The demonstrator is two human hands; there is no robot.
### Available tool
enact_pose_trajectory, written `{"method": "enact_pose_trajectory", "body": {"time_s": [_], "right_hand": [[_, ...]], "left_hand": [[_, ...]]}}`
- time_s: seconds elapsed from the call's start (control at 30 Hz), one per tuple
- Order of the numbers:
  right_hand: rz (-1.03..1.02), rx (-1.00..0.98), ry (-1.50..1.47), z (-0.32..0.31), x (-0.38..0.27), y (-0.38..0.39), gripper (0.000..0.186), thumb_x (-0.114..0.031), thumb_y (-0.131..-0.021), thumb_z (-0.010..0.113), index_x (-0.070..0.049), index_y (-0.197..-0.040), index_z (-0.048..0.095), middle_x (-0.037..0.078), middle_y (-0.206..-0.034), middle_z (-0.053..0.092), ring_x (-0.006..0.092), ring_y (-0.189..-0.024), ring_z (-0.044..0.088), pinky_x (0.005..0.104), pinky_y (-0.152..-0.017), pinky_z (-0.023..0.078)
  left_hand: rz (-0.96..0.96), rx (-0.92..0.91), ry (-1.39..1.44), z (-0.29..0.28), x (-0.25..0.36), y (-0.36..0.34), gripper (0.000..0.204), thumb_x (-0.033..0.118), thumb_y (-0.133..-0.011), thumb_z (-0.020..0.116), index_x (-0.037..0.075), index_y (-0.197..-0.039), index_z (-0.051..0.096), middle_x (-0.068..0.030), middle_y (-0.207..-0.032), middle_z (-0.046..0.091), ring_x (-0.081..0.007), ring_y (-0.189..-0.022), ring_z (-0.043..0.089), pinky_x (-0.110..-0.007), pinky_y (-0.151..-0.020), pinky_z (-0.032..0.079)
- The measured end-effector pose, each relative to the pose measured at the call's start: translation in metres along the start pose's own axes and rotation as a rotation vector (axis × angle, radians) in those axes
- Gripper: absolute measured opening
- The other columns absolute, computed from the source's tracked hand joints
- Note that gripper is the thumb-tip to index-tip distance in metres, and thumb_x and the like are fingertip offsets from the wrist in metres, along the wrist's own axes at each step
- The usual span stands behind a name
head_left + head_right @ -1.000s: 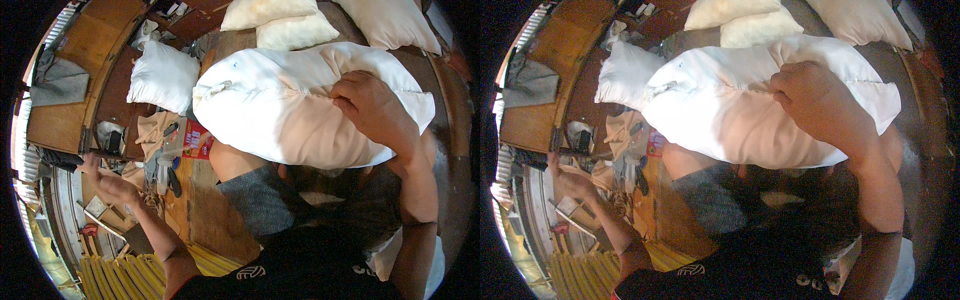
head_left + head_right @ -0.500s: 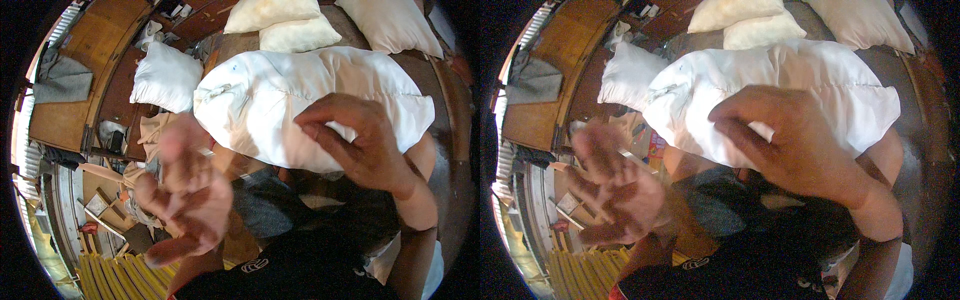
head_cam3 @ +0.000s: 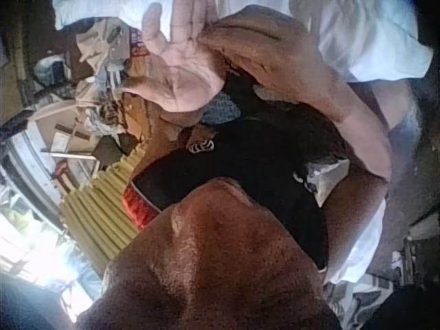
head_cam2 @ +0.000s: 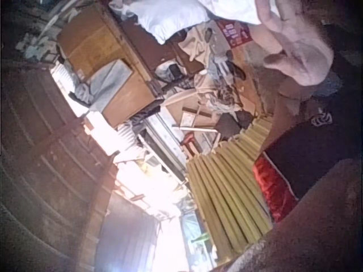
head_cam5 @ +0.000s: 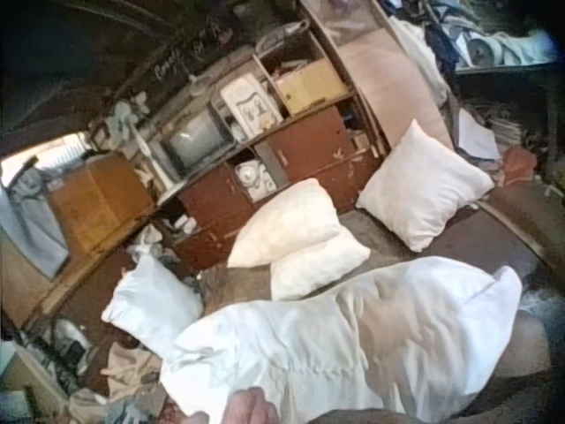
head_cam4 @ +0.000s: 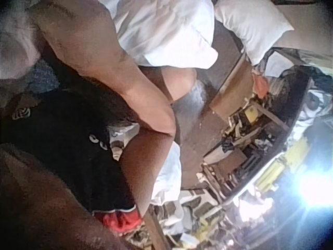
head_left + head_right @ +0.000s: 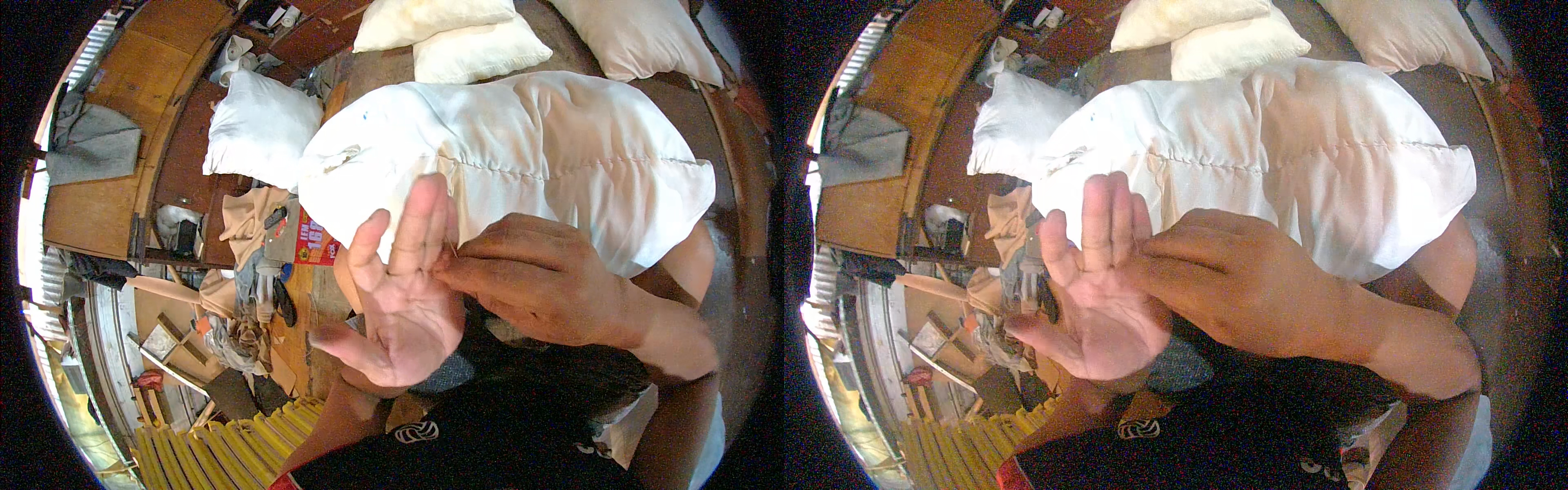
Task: The person is hand-sewing a white pillow using a needle and thread. They stitch along the edge, pull the thread tight, and then use scissors to cut the thread. The person then moves the finished pillow aside and picks up another pillow to continue the sewing process.
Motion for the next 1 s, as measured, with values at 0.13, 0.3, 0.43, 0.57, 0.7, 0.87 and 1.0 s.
{"method": "enact_pose_trajectory", "body": {"time_s": [0.13,0.3,0.43,0.57,0.7,0.87,1.0], "right_hand": [[0.169,-0.069,-0.128,-0.004,0.0,-0.002,0.034,-0.007,-0.078,0.072,-0.01,-0.111,0.07,0.01,-0.096,0.068,0.0285,-0.086,0.067,0.0366,-0.073,0.055],[0.06,0.133,0.18,-0.055,0.009,-0.012,0.026,-0.006,-0.088,0.068,-0.002,-0.115,0.068,0.011,-0.094,0.066,0.0175,-0.075,0.063,0.0284,-0.068,0.051],[0.437,0.251,0.022,-0.052,0.012,-0.024,0.018,-0.008,-0.093,0.064,0.002,-0.108,0.065,0.009,-0.091,0.063,0.0116,-0.074,0.06,0.0247,-0.069,0.049],[0.621,0.203,-0.073,-0.05,0.047,-0.009,0.02,-0.007,-0.094,0.064,0.003,-0.111,0.065,0.006,-0.096,0.063,0.0088,-0.077,0.059,0.0229,-0.072,0.048],[0.676,0.161,-0.406,-0.025,0.063,-0.009,0.029,-0.007,-0.093,0.066,0.001,-0.121,0.065,0.003,-0.1,0.063,0.0098,-0.08,0.06,0.0233,-0.08,0.05],[0.682,0.232,-0.453,-0.011,0.066,-0.002,0.027,-0.013,-0.096,0.064,0.0,-0.12,0.066,0.002,-0.095,0.065,0.0101,-0.087,0.061,0.0241,-0.089,0.049],[0.642,0.271,-0.389,-0.013,0.064,-0.009,0.023,-0.014,-0.099,0.061,0.001,-0.115,0.067,0.003,-0.095,0.067,0.0079,-0.089,0.06,0.0225,-0.082,0.049]], "left_hand": [[-0.047,0.095,0.018,0.01,-0.008,0.023,0.1,0.083,-0.089,0.022,0.007,-0.155,0.022,-0.0389,-0.154,0.022,-0.0469,-0.148,0.018,-0.054,-0.12,0.011],[0.106,0.024,-0.713,-0.002,0.012,0.023,0.056,0.041,-0.099,0.047,0.0,-0.137,0.046,-0.0374,-0.135,0.045,-0.0463,-0.133,0.042,-0.053,-0.102,0.044],[0.178,-0.115,-1.362,-0.022,0.059,-0.032,0.018,0.006,-0.091,0.062,-0.002,-0.106,0.069,-0.0194,-0.107,0.069,-0.0352,-0.117,0.061,-0.043,-0.098,0.048],[0.009,-0.484,-1.564,-0.032,0.011,-0.095,0.02,0.004,-0.08,0.071,0.001,-0.099,0.071,-0.016,-0.101,0.07,-0.0338,-0.104,0.064,-0.039,-0.093,0.048],[-0.085,-0.513,-1.68,-0.045,0.001,-0.089,0.023,0.004,-0.077,0.074,0.003,-0.1,0.073,-0.0144,-0.101,0.071,-0.0336,-0.1,0.064,-0.039,-0.092,0.049],[-0.017,-0.305,-1.613,-0.061,-0.004,-0.075,0.017,0.002,-0.08,0.073,0.002,-0.097,0.074,-0.0112,-0.097,0.072,-0.03,-0.093,0.065,-0.038,-0.086,0.05],[-0.001,-0.238,-1.583,-0.059,-0.002,-0.073,0.018,0.0,-0.08,0.073,0.002,-0.098,0.074,-0.0119,-0.098,0.072,-0.0269,-0.093,0.066,-0.034,-0.084,0.051]]}}
Point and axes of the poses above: each hand's wrist, its own y-axis away from the middle knuckle, its own z-axis out of the palm, x = y × z, the point moved 4 cm from there along -y, towards the middle knuckle
